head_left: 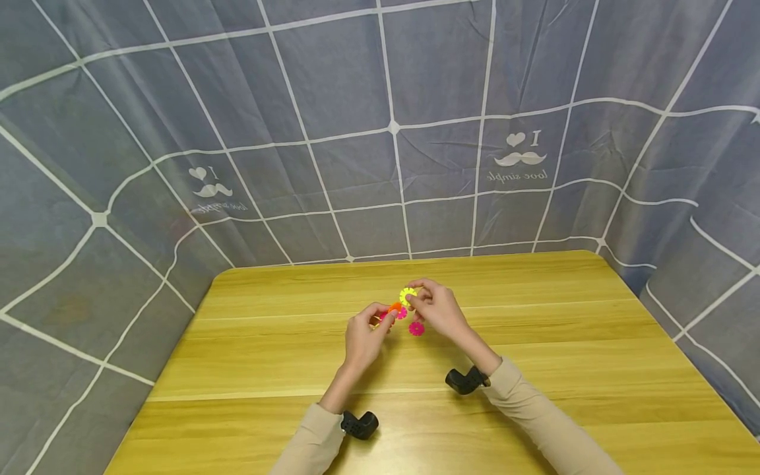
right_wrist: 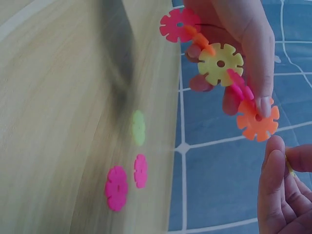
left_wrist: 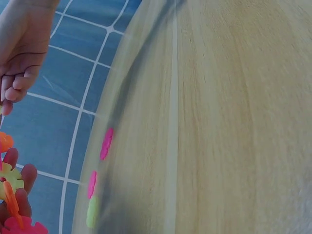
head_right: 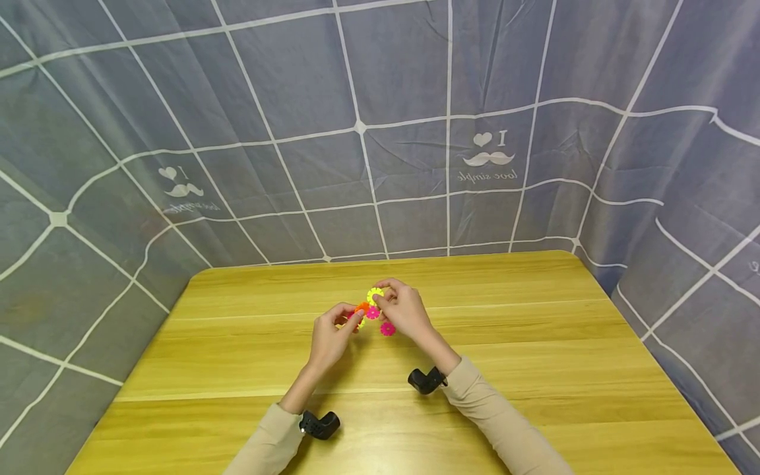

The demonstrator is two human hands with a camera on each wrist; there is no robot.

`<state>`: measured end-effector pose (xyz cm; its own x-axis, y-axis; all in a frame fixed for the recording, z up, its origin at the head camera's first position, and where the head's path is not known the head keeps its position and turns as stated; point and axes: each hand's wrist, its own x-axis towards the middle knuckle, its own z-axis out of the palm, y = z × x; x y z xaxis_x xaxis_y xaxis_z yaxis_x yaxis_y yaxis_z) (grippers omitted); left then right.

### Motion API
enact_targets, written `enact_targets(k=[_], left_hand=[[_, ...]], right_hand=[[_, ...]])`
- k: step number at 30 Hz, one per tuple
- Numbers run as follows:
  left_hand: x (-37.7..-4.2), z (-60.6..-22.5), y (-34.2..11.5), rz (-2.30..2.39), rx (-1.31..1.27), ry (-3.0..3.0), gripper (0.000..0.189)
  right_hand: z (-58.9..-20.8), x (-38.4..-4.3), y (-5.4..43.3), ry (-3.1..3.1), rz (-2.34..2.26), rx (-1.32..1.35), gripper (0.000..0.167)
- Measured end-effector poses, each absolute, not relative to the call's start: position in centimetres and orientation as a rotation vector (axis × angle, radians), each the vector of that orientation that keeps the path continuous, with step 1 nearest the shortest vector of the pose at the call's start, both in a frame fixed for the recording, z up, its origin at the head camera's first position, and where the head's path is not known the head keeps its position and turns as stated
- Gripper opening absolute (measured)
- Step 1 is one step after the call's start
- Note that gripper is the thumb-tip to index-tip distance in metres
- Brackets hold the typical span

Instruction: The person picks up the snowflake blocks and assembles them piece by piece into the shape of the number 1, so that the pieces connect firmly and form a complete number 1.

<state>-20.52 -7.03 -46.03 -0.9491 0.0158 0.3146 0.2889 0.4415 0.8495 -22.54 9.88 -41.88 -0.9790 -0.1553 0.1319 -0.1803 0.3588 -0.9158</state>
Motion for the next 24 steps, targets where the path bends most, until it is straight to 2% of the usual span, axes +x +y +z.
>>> enact_targets(k=[24], left_hand=[[-20.37, -45.97, -6.27, -1.338, -0.292, -2.343, 0.015]], right_hand=[[-41.56, -22.19, 9.39, -2.473, 1.694, 0.399, 0.02]])
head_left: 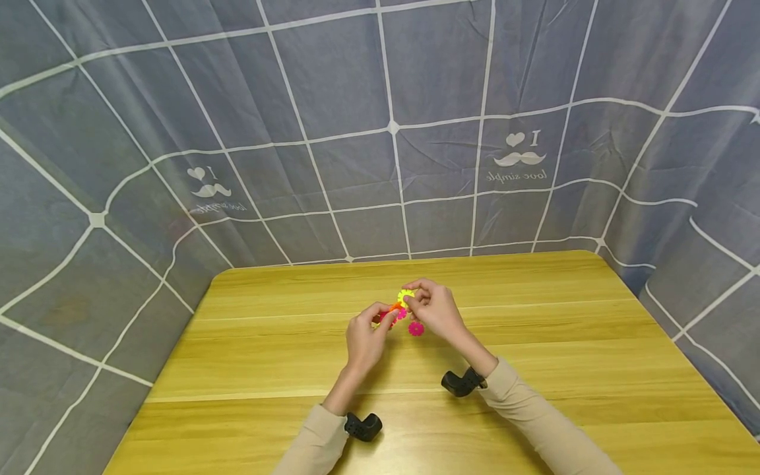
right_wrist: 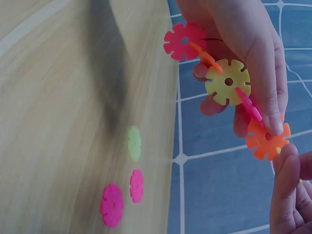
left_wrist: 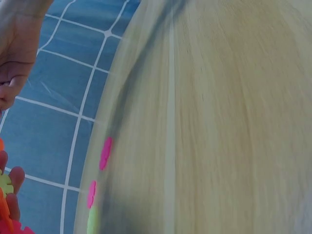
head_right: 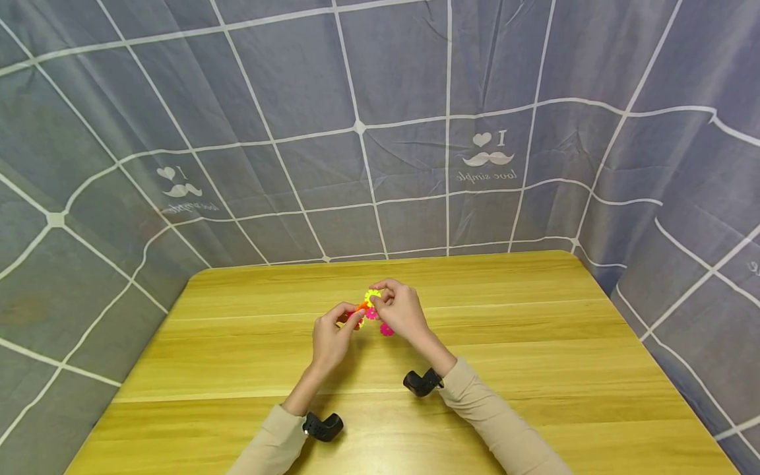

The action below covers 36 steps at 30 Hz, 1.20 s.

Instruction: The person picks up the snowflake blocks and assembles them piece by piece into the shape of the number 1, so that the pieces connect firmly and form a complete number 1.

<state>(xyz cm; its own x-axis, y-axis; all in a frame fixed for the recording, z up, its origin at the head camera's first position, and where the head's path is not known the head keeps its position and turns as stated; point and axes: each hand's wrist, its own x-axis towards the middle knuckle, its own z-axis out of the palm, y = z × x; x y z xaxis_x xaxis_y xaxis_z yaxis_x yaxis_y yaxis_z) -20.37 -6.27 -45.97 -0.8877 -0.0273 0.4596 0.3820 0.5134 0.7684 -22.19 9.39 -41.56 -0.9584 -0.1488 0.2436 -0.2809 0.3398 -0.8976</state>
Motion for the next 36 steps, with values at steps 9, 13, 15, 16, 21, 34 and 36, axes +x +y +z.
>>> enact_targets(k=[9, 13, 15, 16, 21, 34, 36], left_hand=[[-20.5, -45.8, -5.9, -1.341, -0.307, -2.323, 0.017], [-20.4, -45.8, -5.7, -1.337, -0.292, -2.327, 0.016], [-20.4, -45.7, -5.7, -1.33, -0.286, -2.329, 0.016], [-20.4, -45.8, -5.7, -1.325, -0.286, -2.329, 0.016], [-20.4, -45.9, -5.7, -1.308, -0.291, -2.335, 0.017], [-20.7, -46.0, -6.0, -1.301, -0.269, -2.408, 0.017], [-20.8, -46.0, -6.1, -1.3, -0.257, -2.414, 0.017]], right_hand=[[-41.2, -22.6, 9.6, -2.453, 1.803, 0.351, 0.019], [-41.3, -22.7, 9.5, -2.477, 1.8, 0.356, 0.02], [-41.4, -22.8, 9.4, -2.487, 1.796, 0.37, 0.021], [-41.5, -22.8, 9.4, -2.49, 1.801, 0.374, 0.021], [-41.9, -22.8, 9.5, -2.494, 1.81, 0.37, 0.022], [-42.1, -23.0, 9.9, -2.535, 1.861, 0.376, 0.025], [-42.2, -23.1, 9.9, -2.532, 1.866, 0.402, 0.026]])
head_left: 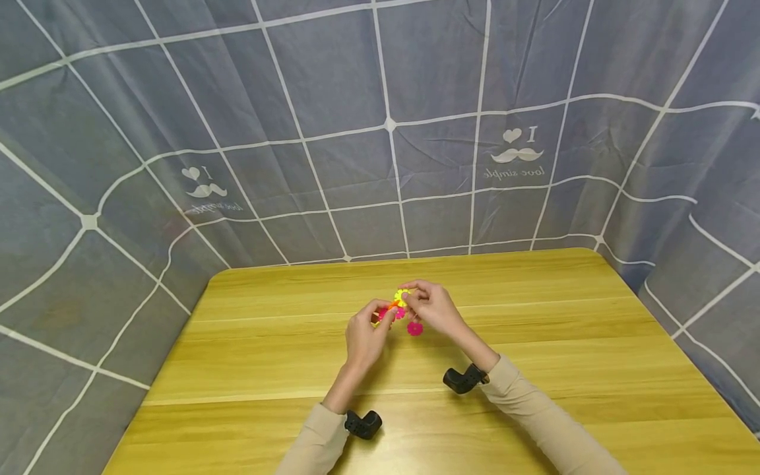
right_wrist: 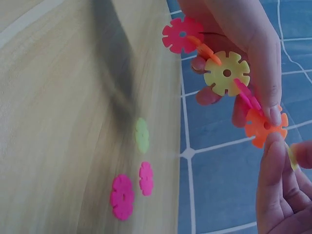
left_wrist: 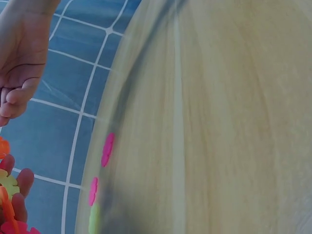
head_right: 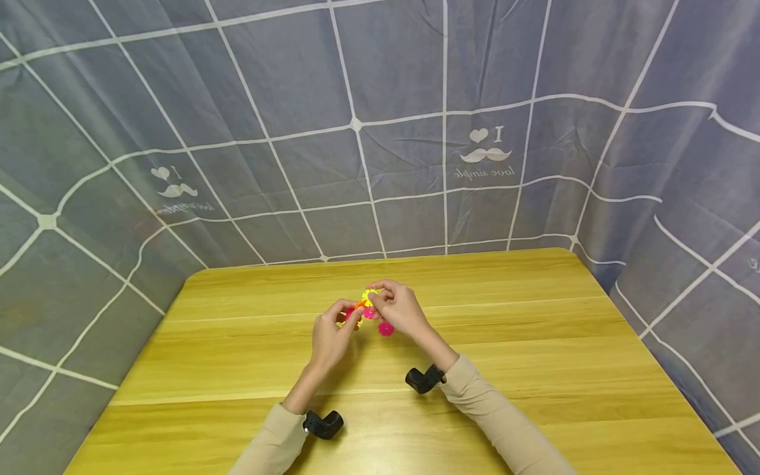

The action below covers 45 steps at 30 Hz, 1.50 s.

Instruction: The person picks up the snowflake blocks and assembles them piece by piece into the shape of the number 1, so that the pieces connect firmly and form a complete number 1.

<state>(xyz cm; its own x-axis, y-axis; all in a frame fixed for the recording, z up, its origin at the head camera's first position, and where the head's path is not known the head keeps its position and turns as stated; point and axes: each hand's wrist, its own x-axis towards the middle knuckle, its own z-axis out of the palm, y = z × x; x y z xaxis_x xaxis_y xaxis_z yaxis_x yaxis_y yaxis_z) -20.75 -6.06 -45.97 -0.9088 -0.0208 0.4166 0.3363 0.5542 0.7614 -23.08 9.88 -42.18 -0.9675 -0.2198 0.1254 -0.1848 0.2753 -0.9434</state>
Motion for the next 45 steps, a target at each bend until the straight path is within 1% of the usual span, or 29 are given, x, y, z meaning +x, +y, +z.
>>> enact_targets(k=[8, 14, 19, 33, 37, 45], left_hand=[[-20.8, -45.9, -6.2, -1.261, -0.27, -2.422, 0.018], [-20.8, -45.9, -6.1, -1.226, -0.313, -2.401, 0.024], [-20.9, -46.1, -6.0, -1.139, -0.367, -2.393, 0.028], [-21.1, -46.3, -6.7, -1.13, -0.309, -2.415, 0.019], [-21.1, -46.4, -7.0, -1.159, -0.298, -2.415, 0.02], [-21.1, -46.7, -7.6, -1.196, -0.275, -2.397, 0.023]], right_hand=[[-42.1, -23.2, 10.3, 2.534, -1.803, -0.397, 0.024], [-42.0, -23.2, 10.3, 2.494, -1.837, -0.391, 0.028], [-42.0, -23.1, 10.1, 2.48, -1.836, -0.376, 0.028], [-42.7, -23.2, 10.3, 2.488, -1.818, -0.346, 0.022], [-43.0, -23.3, 10.7, 2.547, -1.751, -0.351, 0.024], [-44.4, -23.4, 11.5, 2.637, -1.46, -0.321, 0.034]])
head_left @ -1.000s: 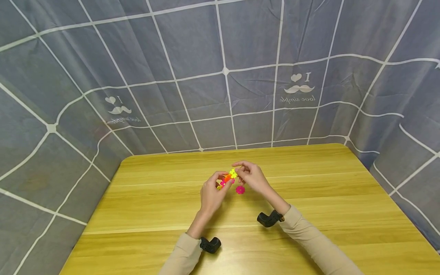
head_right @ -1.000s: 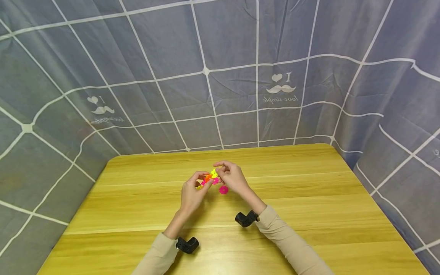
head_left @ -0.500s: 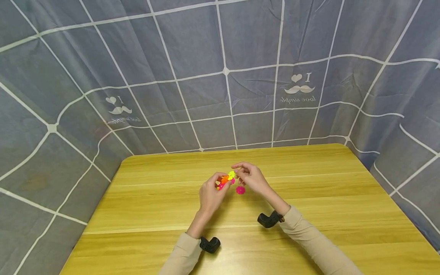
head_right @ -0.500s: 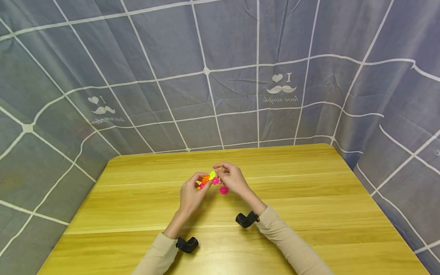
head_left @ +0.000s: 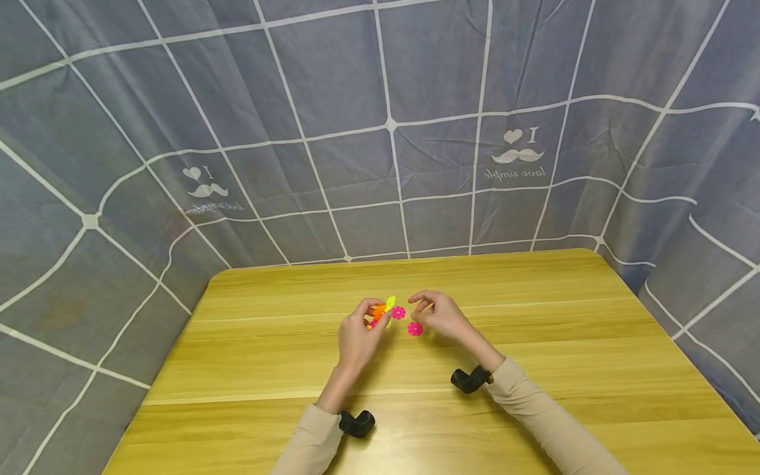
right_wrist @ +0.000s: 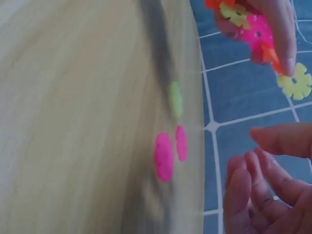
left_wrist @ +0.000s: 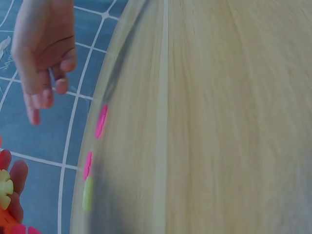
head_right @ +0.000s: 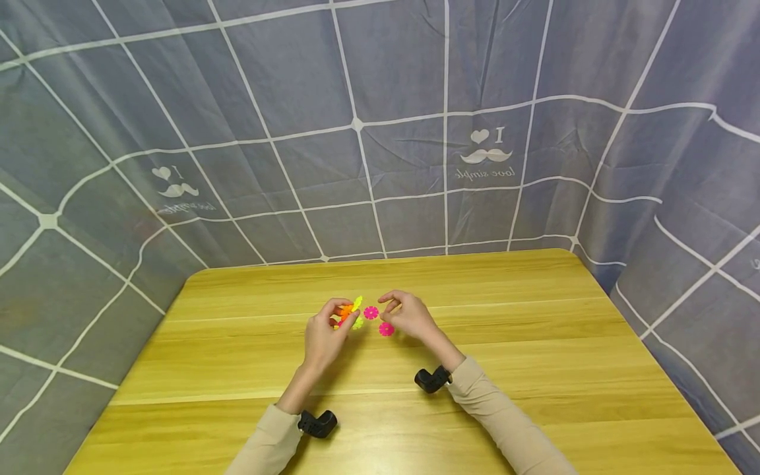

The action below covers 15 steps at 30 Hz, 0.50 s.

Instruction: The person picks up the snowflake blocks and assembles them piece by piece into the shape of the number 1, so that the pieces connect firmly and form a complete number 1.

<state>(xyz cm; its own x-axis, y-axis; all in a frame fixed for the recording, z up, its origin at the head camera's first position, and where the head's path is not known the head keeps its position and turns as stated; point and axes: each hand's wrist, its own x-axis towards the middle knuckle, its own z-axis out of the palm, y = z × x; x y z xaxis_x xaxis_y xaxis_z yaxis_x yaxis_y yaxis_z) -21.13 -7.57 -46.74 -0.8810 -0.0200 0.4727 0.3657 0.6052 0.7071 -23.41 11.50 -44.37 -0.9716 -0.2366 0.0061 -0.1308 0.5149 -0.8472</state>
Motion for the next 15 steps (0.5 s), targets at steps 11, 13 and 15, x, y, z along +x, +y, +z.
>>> enact_targets(k=[11, 13, 15], left_hand=[[-21.0, -46.7, -8.2, -1.196, -0.26, -2.41, 0.018], [-21.0, -46.7, -8.3, -1.194, -0.261, -2.413, 0.018], [-21.0, -46.7, -8.4, -1.197, -0.266, -2.412, 0.018]], right_hand=[[-45.8, -23.8, 12.1, 2.675, -1.251, -0.217, 0.035], [-46.0, -23.8, 12.2, 2.681, -1.205, -0.215, 0.038], [-46.1, -23.8, 12.1, 2.685, -1.169, -0.216, 0.04]])
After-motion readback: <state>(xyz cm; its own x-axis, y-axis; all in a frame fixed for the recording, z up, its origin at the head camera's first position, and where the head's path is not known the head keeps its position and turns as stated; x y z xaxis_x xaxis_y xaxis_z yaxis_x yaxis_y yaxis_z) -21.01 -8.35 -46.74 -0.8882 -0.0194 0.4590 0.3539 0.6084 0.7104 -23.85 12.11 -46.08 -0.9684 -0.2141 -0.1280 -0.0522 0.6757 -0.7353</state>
